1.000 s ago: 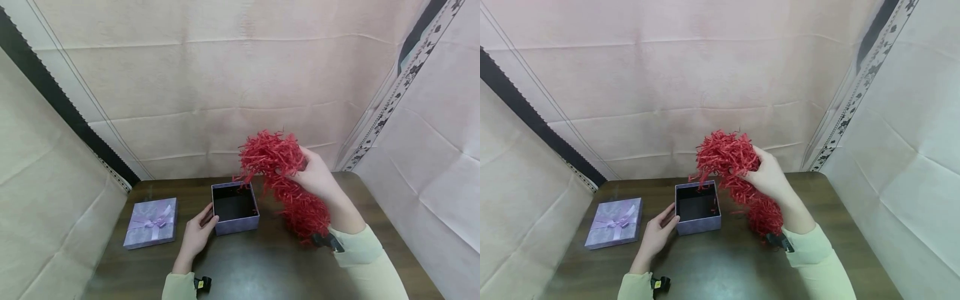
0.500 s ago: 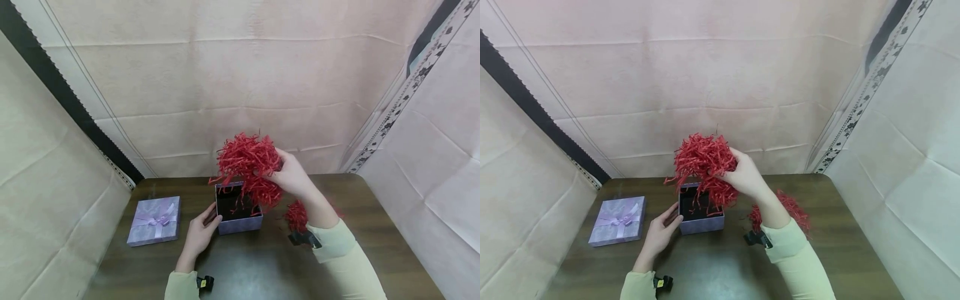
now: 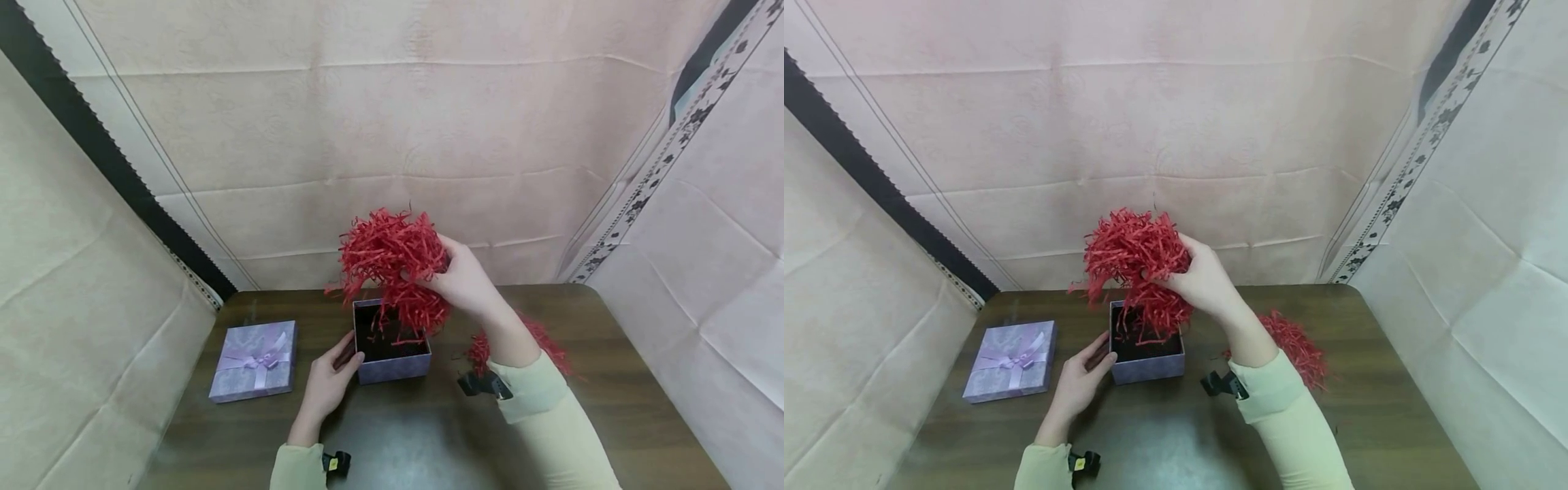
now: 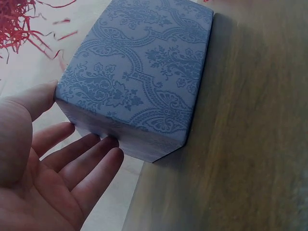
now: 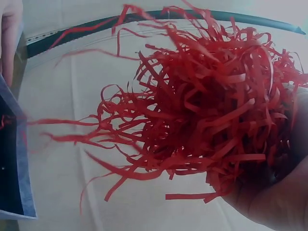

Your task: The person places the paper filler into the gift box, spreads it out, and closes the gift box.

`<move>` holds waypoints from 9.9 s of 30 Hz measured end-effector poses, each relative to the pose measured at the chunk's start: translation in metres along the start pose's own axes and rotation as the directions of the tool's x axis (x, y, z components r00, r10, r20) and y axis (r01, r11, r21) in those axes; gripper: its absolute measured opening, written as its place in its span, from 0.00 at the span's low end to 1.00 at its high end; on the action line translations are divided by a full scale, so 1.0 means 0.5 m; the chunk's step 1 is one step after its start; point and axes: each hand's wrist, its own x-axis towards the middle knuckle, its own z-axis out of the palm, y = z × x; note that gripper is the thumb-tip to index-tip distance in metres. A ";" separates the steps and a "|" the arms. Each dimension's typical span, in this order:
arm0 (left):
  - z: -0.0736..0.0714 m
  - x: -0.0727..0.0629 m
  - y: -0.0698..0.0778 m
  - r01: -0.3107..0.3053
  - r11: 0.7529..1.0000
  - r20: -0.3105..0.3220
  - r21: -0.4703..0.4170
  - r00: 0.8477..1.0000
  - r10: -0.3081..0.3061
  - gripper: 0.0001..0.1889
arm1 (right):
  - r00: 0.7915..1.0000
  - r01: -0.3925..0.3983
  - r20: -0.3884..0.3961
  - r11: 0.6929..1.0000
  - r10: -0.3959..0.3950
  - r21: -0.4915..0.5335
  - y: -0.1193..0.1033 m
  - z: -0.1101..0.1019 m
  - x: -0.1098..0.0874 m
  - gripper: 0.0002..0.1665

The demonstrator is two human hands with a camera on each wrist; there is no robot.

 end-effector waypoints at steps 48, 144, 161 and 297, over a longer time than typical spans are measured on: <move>-0.004 -0.002 0.003 0.007 1.000 0.004 0.010 1.000 -0.007 0.32 | 0.933 -0.047 0.270 0.827 0.236 -0.561 0.256 0.166 0.070 0.25; -0.008 0.003 -0.004 0.005 1.000 0.013 0.009 1.000 -0.005 0.30 | 0.803 0.285 0.597 0.884 -0.008 -0.371 0.262 0.110 -0.018 0.04; -0.009 -0.001 -0.003 -0.007 1.000 0.024 0.020 1.000 0.007 0.31 | 0.776 0.290 0.628 0.915 -0.053 -0.282 0.264 0.175 0.008 0.11; -0.005 -0.005 -0.011 -0.026 0.999 0.019 0.031 1.000 0.025 0.28 | 0.958 -0.232 0.005 0.786 0.287 -0.574 0.459 -0.200 -0.294 0.71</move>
